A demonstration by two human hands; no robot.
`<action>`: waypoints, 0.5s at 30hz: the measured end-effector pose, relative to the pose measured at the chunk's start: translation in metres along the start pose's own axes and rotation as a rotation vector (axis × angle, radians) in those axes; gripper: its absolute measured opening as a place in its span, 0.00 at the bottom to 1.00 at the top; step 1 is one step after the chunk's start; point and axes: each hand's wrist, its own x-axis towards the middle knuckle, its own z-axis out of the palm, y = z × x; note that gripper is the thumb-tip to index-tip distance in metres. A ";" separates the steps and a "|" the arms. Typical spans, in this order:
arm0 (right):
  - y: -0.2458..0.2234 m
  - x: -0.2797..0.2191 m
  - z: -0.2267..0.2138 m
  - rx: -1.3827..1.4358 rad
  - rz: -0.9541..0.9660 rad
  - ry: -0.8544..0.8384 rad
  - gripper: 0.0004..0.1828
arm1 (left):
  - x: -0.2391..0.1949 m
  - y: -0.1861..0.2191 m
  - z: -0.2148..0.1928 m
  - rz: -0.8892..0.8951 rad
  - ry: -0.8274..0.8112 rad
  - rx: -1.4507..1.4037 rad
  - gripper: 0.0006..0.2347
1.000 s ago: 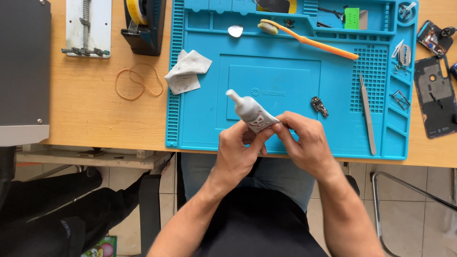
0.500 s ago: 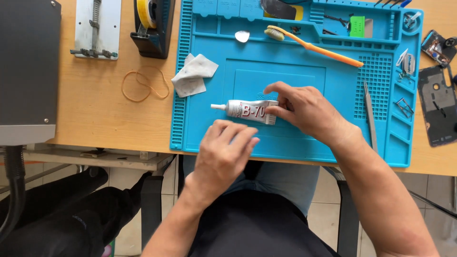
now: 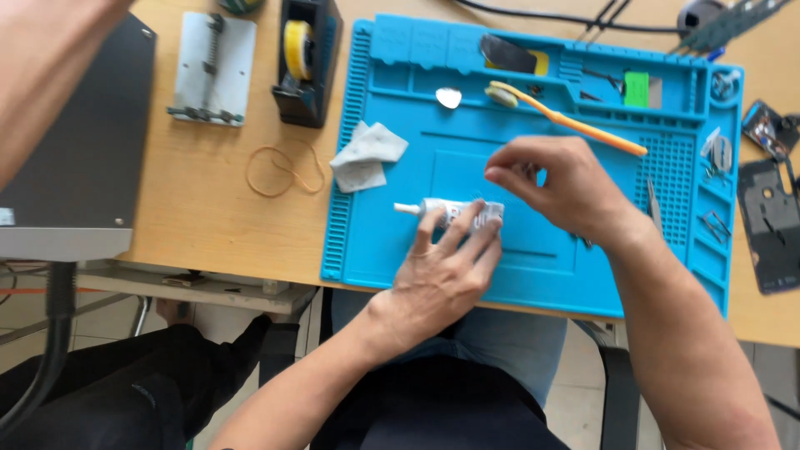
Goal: The person holds a white adhesive tube, rotates it to inspect the label, and repeatedly pulls and presses the nozzle tip. The tube is handled over a blue work mat with disassembled phone parts and tools nearby.
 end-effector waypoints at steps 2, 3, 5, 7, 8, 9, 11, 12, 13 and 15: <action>-0.013 0.035 -0.006 -0.047 -0.055 0.045 0.02 | -0.002 -0.004 0.001 -0.006 0.011 -0.038 0.08; -0.020 0.055 -0.007 -0.084 -0.119 0.041 0.05 | -0.003 -0.006 0.000 0.030 -0.035 -0.022 0.09; -0.038 0.099 0.002 -0.121 -0.191 0.036 0.08 | -0.003 -0.010 0.000 0.062 -0.079 0.001 0.09; -0.062 0.146 0.021 -0.241 0.026 -0.061 0.36 | 0.001 -0.014 -0.001 0.064 -0.083 -0.001 0.06; -0.061 0.168 0.030 -0.240 0.018 -0.060 0.36 | 0.002 -0.017 -0.001 0.061 -0.081 0.007 0.06; -0.062 0.190 0.039 -0.261 0.031 -0.050 0.42 | 0.002 -0.021 -0.001 0.081 -0.063 -0.013 0.07; -0.071 0.223 0.049 -0.278 0.039 -0.032 0.49 | 0.002 -0.027 -0.001 0.105 -0.048 -0.025 0.08; -0.079 0.234 0.049 -0.221 0.145 -0.067 0.49 | 0.003 -0.030 -0.001 0.116 -0.048 -0.075 0.07; -0.086 0.244 0.047 -0.165 0.257 -0.099 0.50 | 0.004 -0.032 0.000 0.132 -0.049 -0.131 0.07; -0.083 0.262 0.070 -0.260 0.339 -0.140 0.55 | -0.002 -0.043 0.015 0.147 -0.081 -0.155 0.08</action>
